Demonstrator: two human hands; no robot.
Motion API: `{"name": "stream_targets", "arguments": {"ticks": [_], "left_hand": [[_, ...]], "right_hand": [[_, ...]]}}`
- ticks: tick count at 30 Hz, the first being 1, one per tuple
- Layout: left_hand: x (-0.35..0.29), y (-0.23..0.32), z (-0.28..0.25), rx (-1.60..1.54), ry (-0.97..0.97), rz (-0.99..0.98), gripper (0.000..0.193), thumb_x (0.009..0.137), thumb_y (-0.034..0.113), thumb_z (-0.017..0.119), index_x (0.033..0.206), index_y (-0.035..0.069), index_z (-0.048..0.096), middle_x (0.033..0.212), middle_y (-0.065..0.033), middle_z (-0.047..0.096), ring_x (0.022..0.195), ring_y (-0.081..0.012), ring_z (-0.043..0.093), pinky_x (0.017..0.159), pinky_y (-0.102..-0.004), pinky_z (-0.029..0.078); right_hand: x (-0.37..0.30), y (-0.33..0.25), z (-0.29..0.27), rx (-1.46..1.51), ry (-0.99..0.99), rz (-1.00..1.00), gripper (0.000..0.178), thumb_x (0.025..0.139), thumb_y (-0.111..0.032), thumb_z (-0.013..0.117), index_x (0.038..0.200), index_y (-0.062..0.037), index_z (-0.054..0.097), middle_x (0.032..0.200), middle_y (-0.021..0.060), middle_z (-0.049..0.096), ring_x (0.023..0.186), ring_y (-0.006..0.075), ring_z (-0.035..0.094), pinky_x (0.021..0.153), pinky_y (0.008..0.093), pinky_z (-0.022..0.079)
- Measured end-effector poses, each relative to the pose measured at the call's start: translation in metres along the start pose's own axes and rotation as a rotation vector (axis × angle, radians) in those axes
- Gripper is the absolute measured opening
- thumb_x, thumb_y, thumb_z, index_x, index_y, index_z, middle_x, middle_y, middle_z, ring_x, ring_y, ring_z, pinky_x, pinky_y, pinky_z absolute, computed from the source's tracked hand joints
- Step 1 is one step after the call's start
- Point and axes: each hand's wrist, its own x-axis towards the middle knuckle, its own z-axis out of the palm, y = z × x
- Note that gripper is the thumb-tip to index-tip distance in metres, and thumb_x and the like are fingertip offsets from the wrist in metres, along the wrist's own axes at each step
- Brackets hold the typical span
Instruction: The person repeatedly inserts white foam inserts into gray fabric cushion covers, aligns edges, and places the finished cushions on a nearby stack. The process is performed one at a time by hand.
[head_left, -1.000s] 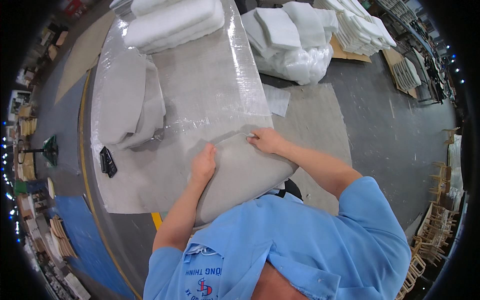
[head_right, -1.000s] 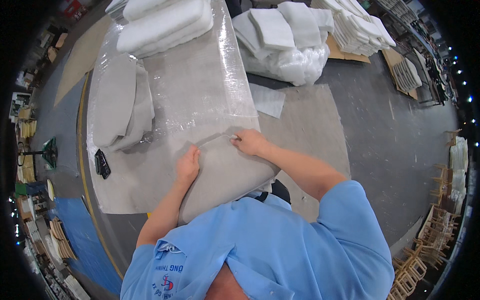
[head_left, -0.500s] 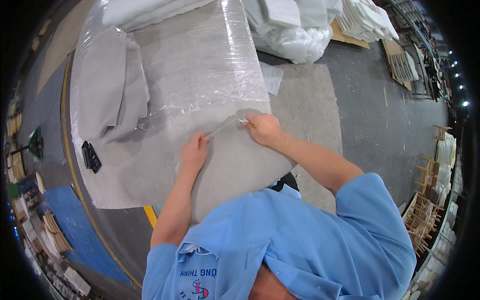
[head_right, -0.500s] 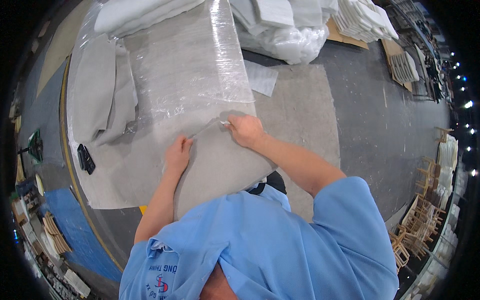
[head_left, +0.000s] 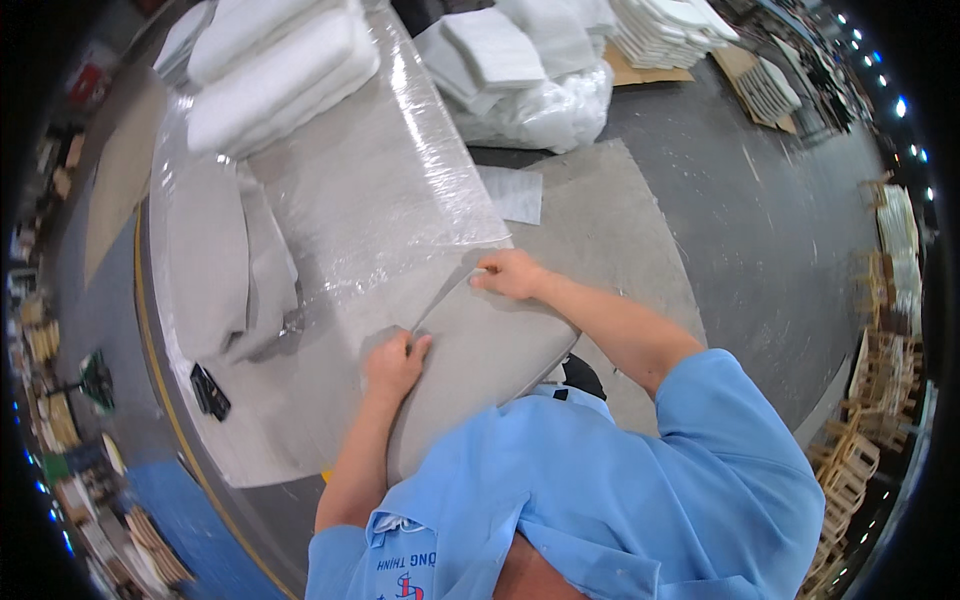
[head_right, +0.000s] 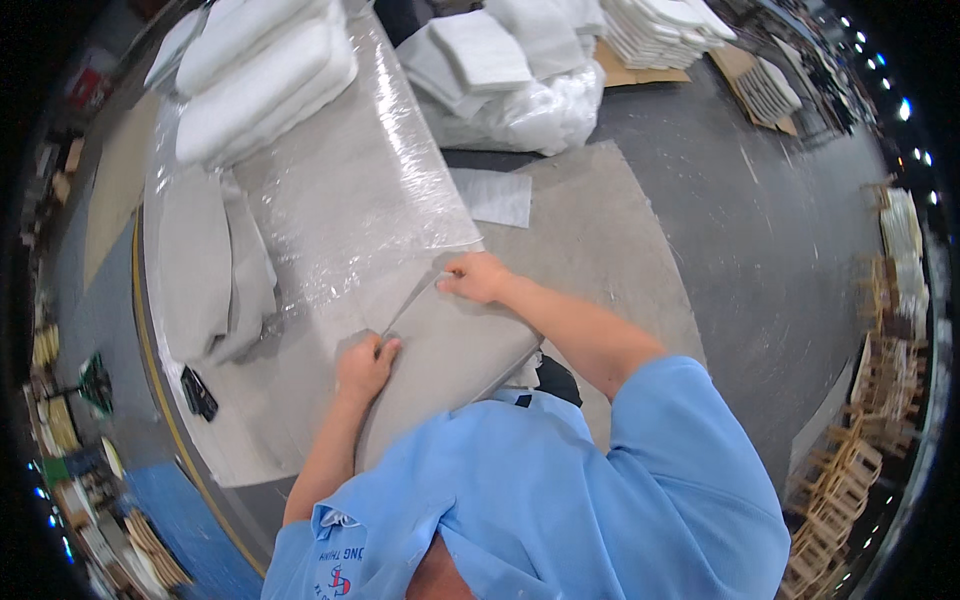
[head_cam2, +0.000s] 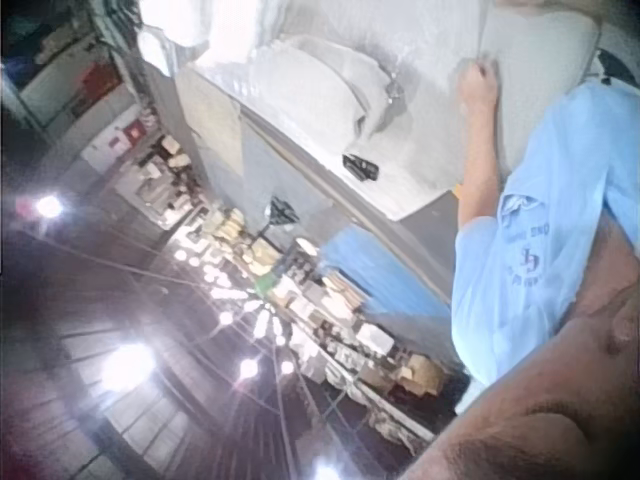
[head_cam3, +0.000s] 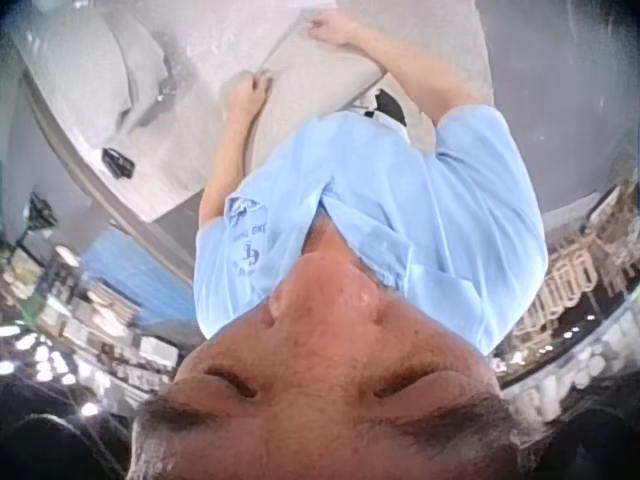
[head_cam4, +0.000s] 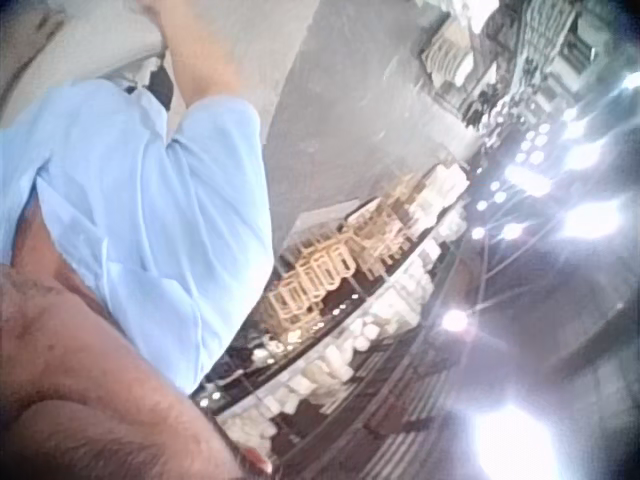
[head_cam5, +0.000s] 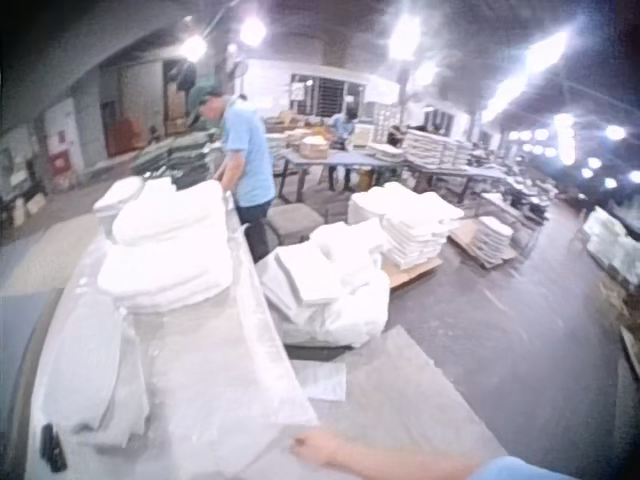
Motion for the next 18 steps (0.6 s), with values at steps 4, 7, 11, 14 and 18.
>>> {"name": "stream_targets", "arguments": {"ticks": [4,7,11,14,18], "left_hand": [[0.018,0.05,0.002,-0.073,-0.179,-0.005,0.05,0.099,0.05,0.061,0.098,0.001,0.07,0.096,-0.026,0.072,0.093,-0.0422,0.069,0.081,-0.0488,0.052],[0.032,0.044,0.02,-0.181,-0.276,-0.014,0.046,0.102,0.044,0.058,0.102,-0.001,0.069,0.095,-0.0248,0.071,0.091,-0.0387,0.067,0.082,-0.0454,0.051],[0.06,0.066,0.048,-0.35,-0.358,-0.025,0.039,0.105,0.034,0.057,0.103,-0.003,0.068,0.09,-0.0169,0.071,0.084,-0.0282,0.065,0.081,-0.0411,0.051],[0.075,0.097,0.06,-0.629,-0.418,-0.092,0.034,0.105,0.03,0.058,0.104,-0.003,0.067,0.09,-0.0096,0.071,0.083,-0.0202,0.064,0.079,-0.0382,0.052],[0.077,0.15,0.062,-0.987,-0.559,-0.203,0.03,0.106,0.028,0.058,0.107,-0.001,0.067,0.09,-0.0034,0.07,0.083,-0.015,0.064,0.076,-0.0349,0.053]], "right_hand": [[-0.063,0.064,-0.009,0.712,0.472,0.235,0.052,0.103,-0.055,0.057,0.113,-0.0061,0.074,0.101,0.0064,0.073,0.089,0.0241,0.067,0.081,0.0409,0.054],[-0.112,0.064,0.019,1.223,0.608,0.443,0.058,0.107,-0.058,0.048,0.111,-0.0057,0.071,0.101,0.004,0.069,0.091,0.0184,0.065,0.077,0.0369,0.054],[-0.106,0.054,0.002,1.783,0.774,0.478,0.059,0.109,-0.061,0.04,0.112,-0.0084,0.066,0.109,0.0053,0.067,0.093,0.0175,0.065,0.072,0.0356,0.056],[-0.099,0.055,-0.029,1.781,0.898,0.389,0.061,0.108,-0.063,0.037,0.116,-0.0092,0.064,0.113,0.0063,0.065,0.099,0.0195,0.063,0.085,0.0396,0.053],[-0.091,0.063,0.004,1.609,1.091,0.47,0.065,0.108,-0.065,0.034,0.126,-0.0095,0.063,0.12,0.0082,0.067,0.113,0.0216,0.06,0.106,0.0456,0.044]]}}
